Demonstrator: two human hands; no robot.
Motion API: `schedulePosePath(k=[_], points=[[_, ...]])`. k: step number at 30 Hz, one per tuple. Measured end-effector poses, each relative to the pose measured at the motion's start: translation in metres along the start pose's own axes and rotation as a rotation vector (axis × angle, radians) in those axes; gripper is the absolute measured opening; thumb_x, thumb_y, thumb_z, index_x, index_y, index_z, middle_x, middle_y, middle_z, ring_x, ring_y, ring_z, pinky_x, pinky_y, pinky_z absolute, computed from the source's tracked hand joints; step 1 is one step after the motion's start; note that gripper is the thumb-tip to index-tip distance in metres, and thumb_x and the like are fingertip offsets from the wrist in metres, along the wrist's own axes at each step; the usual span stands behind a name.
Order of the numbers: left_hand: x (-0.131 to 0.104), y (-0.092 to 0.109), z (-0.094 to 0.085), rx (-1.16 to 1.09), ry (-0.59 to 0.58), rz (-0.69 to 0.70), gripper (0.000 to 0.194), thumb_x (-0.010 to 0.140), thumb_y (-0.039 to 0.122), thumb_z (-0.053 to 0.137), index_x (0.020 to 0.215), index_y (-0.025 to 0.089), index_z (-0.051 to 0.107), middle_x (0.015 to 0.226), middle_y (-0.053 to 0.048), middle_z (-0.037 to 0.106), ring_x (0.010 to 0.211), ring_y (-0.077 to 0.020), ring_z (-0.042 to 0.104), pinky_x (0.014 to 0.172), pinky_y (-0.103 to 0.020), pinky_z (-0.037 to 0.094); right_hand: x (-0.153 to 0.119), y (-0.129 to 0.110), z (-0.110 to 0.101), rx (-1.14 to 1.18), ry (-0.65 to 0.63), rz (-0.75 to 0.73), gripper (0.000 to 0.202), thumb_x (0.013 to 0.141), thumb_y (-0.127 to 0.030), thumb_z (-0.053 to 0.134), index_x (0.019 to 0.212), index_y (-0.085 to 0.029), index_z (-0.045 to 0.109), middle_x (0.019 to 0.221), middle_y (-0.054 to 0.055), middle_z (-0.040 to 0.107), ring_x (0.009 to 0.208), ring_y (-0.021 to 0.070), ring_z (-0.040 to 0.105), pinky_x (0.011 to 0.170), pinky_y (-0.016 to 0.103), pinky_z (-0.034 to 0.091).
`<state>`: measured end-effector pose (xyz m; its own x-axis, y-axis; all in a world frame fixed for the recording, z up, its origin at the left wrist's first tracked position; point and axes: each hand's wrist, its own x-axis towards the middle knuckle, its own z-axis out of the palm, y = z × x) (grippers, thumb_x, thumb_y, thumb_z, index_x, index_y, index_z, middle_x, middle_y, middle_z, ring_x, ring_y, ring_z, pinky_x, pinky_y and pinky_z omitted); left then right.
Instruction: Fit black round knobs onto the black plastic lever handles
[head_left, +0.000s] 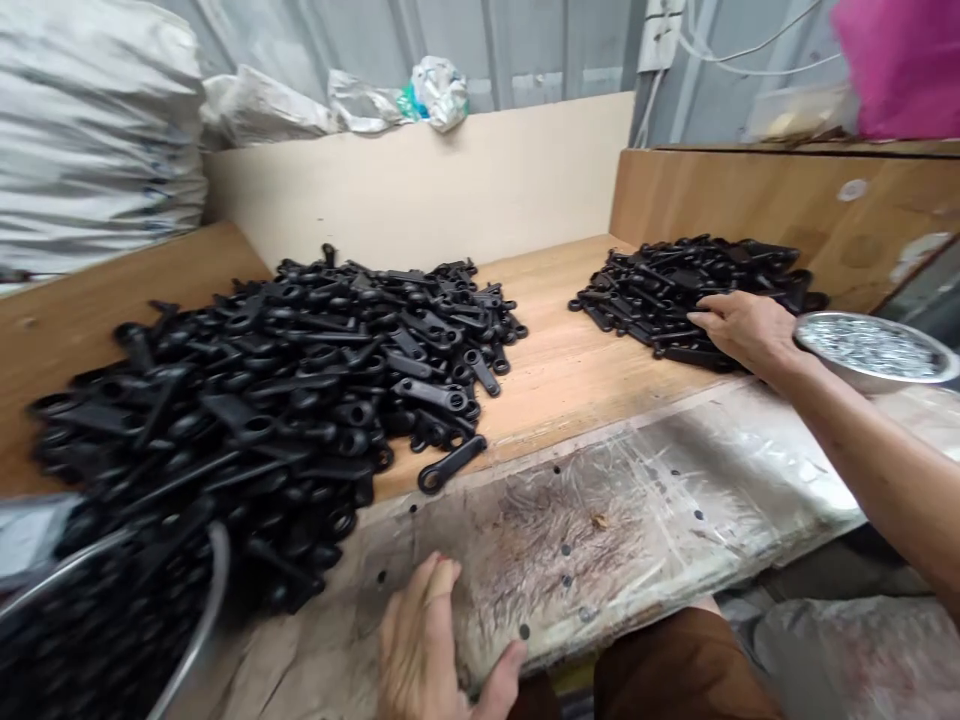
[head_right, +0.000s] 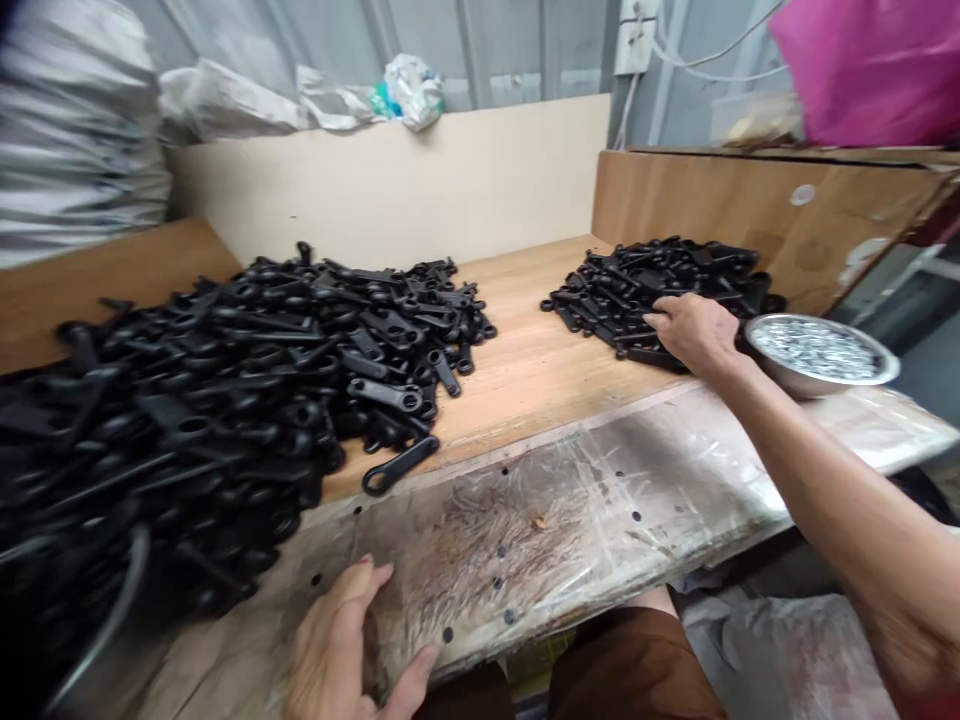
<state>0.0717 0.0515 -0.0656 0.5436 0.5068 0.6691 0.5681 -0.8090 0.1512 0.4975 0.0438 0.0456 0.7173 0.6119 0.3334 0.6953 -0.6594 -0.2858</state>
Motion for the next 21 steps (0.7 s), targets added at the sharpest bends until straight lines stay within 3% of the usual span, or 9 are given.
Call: schedulePosePath(k=[2,5,8,11,13,17,21], points=[[-0.002,-0.001,-0.002,0.03,-0.025,0.066,0.066,0.078,0.04,0.052,0.126,0.0,0.033,0.112,-0.025,0.051,0.109,-0.0341,0.046,0.087,-0.045,0.039,-0.02,-0.025,0.008,0.03,-0.031,-0.062,0.032,0.08,-0.032,0.056,0.104,-0.014,0.066,0.108,0.017,0.062,0.094,0.0259,0.056,0.065,0.032,0.035],[-0.003,-0.001,-0.005,0.079,-0.045,0.126,0.067,0.076,0.039,0.054,0.124,-0.004,0.035,0.113,-0.026,0.051,0.112,-0.0337,0.045,0.089,-0.043,0.038,-0.056,-0.075,0.029,0.098,-0.163,-0.287,0.027,0.077,-0.027,0.061,0.101,-0.018,0.067,0.105,0.01,0.065,0.088,0.0219,0.06,0.068,0.028,0.042],[-0.004,0.001,-0.008,0.079,-0.001,0.107,0.061,0.078,0.038,0.051,0.122,-0.003,0.038,0.111,-0.023,0.055,0.109,-0.0321,0.048,0.088,-0.043,0.039,-0.095,-0.127,0.045,0.129,-0.361,-0.659,0.025,0.079,-0.025,0.057,0.102,-0.021,0.066,0.1,0.005,0.067,0.086,0.0181,0.062,0.07,0.023,0.044],[-0.003,0.005,-0.01,0.009,0.057,0.049,0.053,0.082,0.036,0.045,0.121,0.0,0.038,0.106,-0.021,0.058,0.104,-0.0308,0.053,0.085,-0.044,0.04,-0.127,-0.169,0.051,0.087,-0.41,-0.844,0.024,0.08,-0.023,0.054,0.101,-0.028,0.065,0.094,0.0,0.068,0.09,0.0167,0.061,0.071,0.021,0.043],[-0.003,0.007,-0.012,-0.097,0.076,-0.001,0.048,0.084,0.033,0.042,0.12,0.003,0.038,0.101,-0.02,0.06,0.101,-0.03,0.054,0.084,-0.046,0.041,-0.142,-0.19,0.051,0.027,-0.409,-0.889,0.027,0.082,-0.021,0.05,0.104,-0.028,0.063,0.092,0.003,0.068,0.09,0.0186,0.061,0.071,0.023,0.043],[-0.003,0.008,-0.02,-0.45,0.123,-0.104,0.033,0.083,0.026,0.041,0.11,0.009,0.047,0.086,-0.013,0.061,0.086,-0.0238,0.057,0.078,-0.04,0.044,-0.158,-0.218,0.05,-0.129,-0.39,-0.847,0.025,0.083,-0.018,0.046,0.101,-0.016,0.064,0.085,0.015,0.068,0.083,0.0264,0.063,0.066,0.031,0.044],[-0.014,0.007,-0.036,-0.782,0.188,-0.375,0.021,0.083,0.028,0.04,0.087,0.014,0.056,0.077,-0.009,0.06,0.076,-0.0184,0.057,0.073,-0.032,0.045,-0.163,-0.228,0.051,-0.226,-0.405,-0.807,0.023,0.082,-0.021,0.049,0.094,-0.01,0.065,0.086,0.021,0.066,0.083,0.0336,0.063,0.064,0.037,0.045]])
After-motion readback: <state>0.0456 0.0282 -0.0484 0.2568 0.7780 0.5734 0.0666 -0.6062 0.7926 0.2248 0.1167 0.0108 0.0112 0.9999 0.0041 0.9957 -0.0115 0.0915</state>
